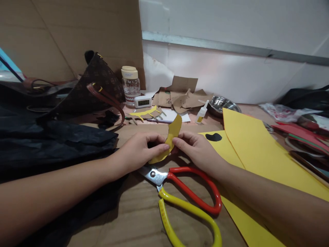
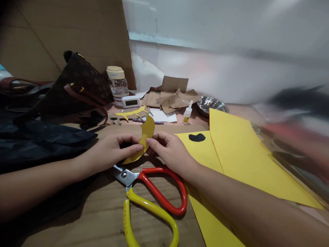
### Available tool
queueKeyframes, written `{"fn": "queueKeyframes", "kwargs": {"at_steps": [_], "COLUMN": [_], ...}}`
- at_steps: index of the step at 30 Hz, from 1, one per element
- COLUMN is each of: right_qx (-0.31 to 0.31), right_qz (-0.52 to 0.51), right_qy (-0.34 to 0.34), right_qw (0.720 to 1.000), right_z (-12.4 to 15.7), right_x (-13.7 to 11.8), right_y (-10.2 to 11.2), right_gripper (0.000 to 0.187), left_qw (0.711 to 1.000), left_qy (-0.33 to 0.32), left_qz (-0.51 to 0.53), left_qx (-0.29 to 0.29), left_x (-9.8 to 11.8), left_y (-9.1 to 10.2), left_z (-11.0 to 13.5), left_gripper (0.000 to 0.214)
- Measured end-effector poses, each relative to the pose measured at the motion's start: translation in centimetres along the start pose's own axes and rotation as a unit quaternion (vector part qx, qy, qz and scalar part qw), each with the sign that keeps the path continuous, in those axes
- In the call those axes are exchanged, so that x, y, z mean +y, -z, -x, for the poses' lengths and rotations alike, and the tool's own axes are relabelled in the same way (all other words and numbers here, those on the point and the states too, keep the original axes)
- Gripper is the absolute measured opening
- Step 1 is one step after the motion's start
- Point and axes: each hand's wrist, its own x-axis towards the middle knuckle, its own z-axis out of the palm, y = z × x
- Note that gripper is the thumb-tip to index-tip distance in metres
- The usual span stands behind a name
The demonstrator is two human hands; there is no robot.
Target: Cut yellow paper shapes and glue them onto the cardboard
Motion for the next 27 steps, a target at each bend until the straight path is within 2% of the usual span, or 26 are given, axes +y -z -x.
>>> {"fn": "queueKeyframes", "kwargs": {"at_steps": [6,10,13,18,27], "right_qx": [0.006,0.005,-0.006,-0.005,-0.009], "right_qz": [0.014,0.003,-0.017,0.015,0.027], "right_qy": [0.026,0.046,0.028,0.016,0.052], "right_qw": [1.0,0.999,0.999,1.0,0.998], "right_z": [0.21,0.12,0.02,0.03,0.02], "right_x": [0.07,0.51,0.6,0.25,0.39], "right_y": [0.1,0.37,0.4,0.08,0.26], "right_gripper": [0.023,0.038,0.03,0.015,0.024], "left_qw": [1.0,1.0,0.999,1.0,1.0], "left_qy": [0.006,0.015,0.025,0.012,0.006], "left_qz": [0.005,0.003,0.018,0.015,-0.015], "left_qx": [-0.012,0.003,0.018,0.018,-0.001], "left_x": [0.18,-0.06,-0.3,-0.23,0.26], "left_y": [0.04,0.01,-0.01,0.06,0.29], "left_z": [-0.15,-0.18,-0.2,-0.21,-0.07], "left_gripper": [0.021,0.026,0.028,0.025,0.027]}}
